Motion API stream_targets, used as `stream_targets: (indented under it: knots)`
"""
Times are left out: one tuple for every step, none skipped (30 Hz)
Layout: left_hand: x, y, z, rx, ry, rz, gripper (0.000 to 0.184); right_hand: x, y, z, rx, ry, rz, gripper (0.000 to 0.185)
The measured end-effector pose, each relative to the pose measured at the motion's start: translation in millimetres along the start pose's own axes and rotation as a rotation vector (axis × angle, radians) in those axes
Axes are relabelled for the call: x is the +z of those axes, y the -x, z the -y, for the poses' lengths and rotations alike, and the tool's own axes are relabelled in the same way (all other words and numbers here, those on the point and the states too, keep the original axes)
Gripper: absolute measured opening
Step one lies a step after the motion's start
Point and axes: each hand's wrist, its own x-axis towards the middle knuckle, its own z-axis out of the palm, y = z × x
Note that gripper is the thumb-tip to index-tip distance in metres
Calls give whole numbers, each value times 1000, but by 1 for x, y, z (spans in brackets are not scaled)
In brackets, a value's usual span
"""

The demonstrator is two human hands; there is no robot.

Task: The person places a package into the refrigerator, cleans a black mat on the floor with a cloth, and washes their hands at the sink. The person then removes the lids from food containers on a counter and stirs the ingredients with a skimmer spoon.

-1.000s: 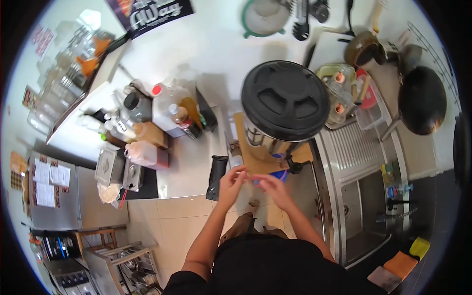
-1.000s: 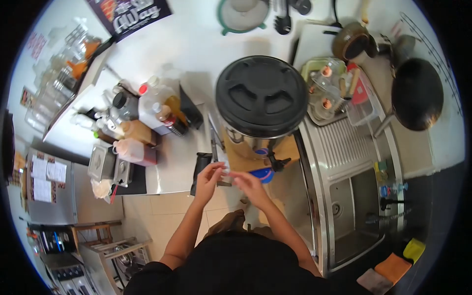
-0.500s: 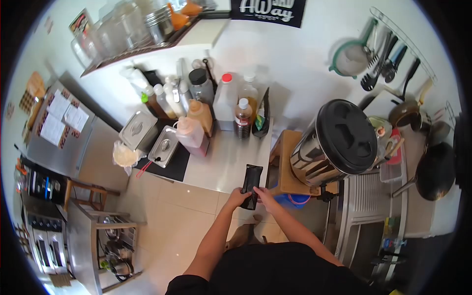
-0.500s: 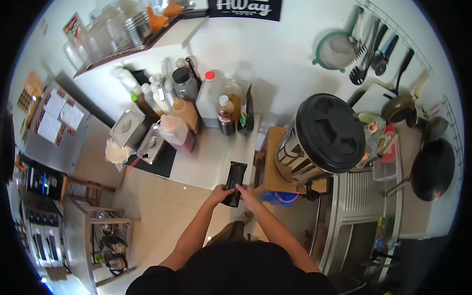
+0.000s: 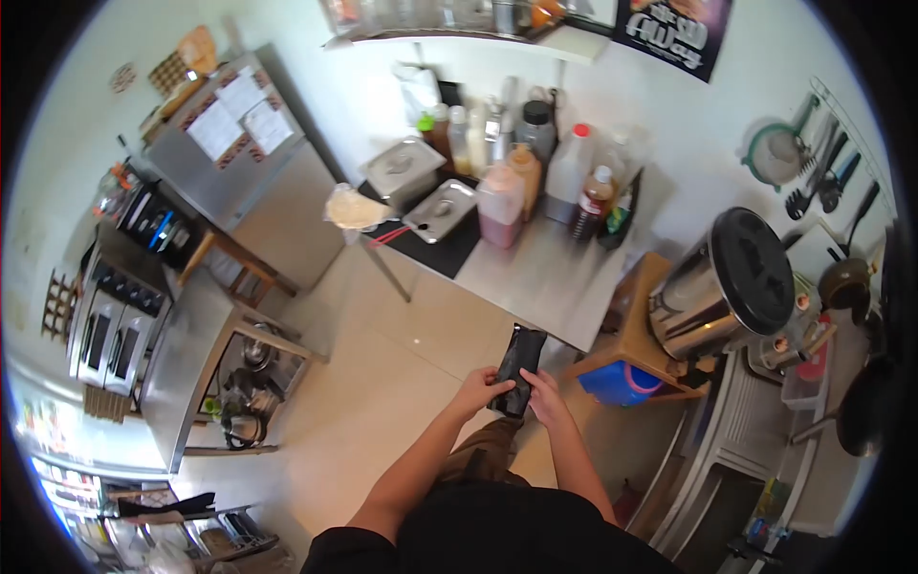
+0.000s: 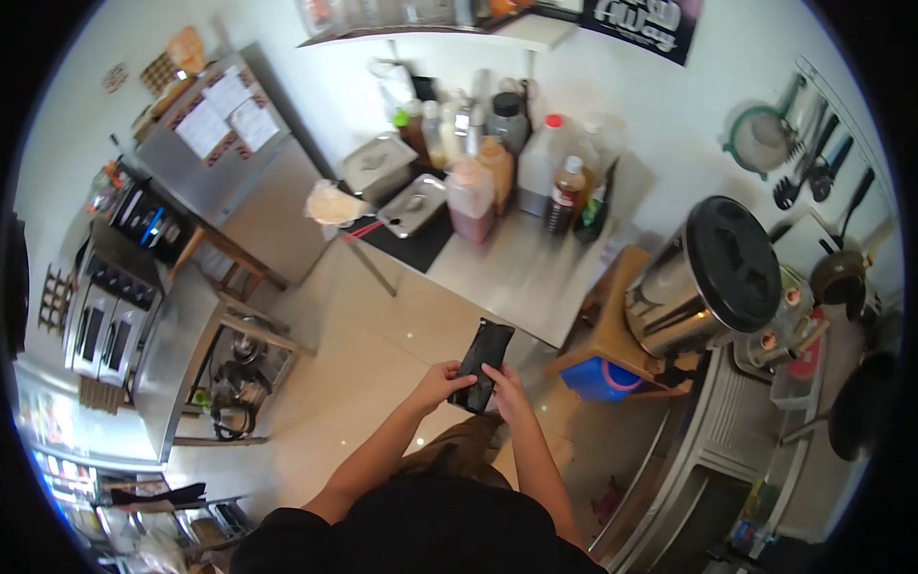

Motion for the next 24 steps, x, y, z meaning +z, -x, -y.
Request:
stream_targets:
  knots:
    - [-10, 16, -2, 1, 9, -30, 25, 12, -2, -10, 13, 8, 30, 25]
    - [-20, 30, -3, 0, 23, -60, 25, 22, -3, -22, 32, 31, 57, 27]
    - [-32, 44, -5, 9, 32, -91, 25, 33, -5, -33, 52, 56, 82, 28]
    - [-44, 59, -10, -13, 64, -112, 26, 45, -6, -41, 71, 82, 107, 29]
    - [-57, 73, -14, -34, 97, -131, 27, 58, -9, -49, 86, 98, 130, 29]
    - [-71, 82, -16, -52, 131, -146, 28, 74, -10, -54, 117, 160, 156, 30]
    - [-85, 90, -14, -40, 142, -169, 28, 90, -11, -60, 147, 221, 182, 32]
    - [-99, 99, -10, -31, 213, -188, 30, 107, -15, -66, 173, 282, 208, 33]
    - [-114, 107, -7, -21, 282, -206, 32, 123, -22, -74, 181, 297, 230, 33]
    - [-130, 112, -6, -13, 352, -223, 34, 140, -28, -83, 195, 332, 256, 33]
    - [-147, 117, -11, 1, 362, -244, 34, 157, -35, -93, 208, 369, 281, 34]
    - [-163, 122, -15, 16, 387, -278, 36, 175, -42, -101, 223, 407, 307, 34]
    - [-179, 127, -18, 28, 416, -314, 38, 193, -52, -109, 239, 424, 327, 34]
    - [-197, 135, -20, 39, 445, -353, 40, 215, -63, -118, 268, 422, 383, 35]
    - [-218, 142, -22, 48, 459, -384, 40, 238, -75, -129, 297, 417, 441, 36]
    - [-240, 150, -27, 50, 459, -408, 40, 261, -85, -143, 325, 407, 500, 37]
    - [-266, 153, -37, 61, 451, -427, 41, 286, -96, -155, 332, 416, 528, 37]
    - [-292, 153, -47, 78, 443, -445, 41, 314, -108, -167, 337, 436, 530, 37]
    - [-317, 155, -54, 102, 450, -471, 41, 340, -119, -180, 345, 458, 533, 38]
    - [-339, 160, -56, 132, 487, -492, 40, 362, -125, -194, 364, 474, 527, 38]
    - [-362, 168, -58, 155, 519, -511, 39, 385, -131, -207, 384, 474, 545, 38]
    - [-385, 173, -61, 183, 547, -526, 38, 411, -141, -217, 347, 517, 621, 39]
    - [-404, 175, -64, 187, 552, -544, 38, 433, -151, -224, 309, 562, 691, 39]
    - [-421, 177, -67, 219, 564, -538, 38, 450, -160, -230, 271, 606, 757, 39]
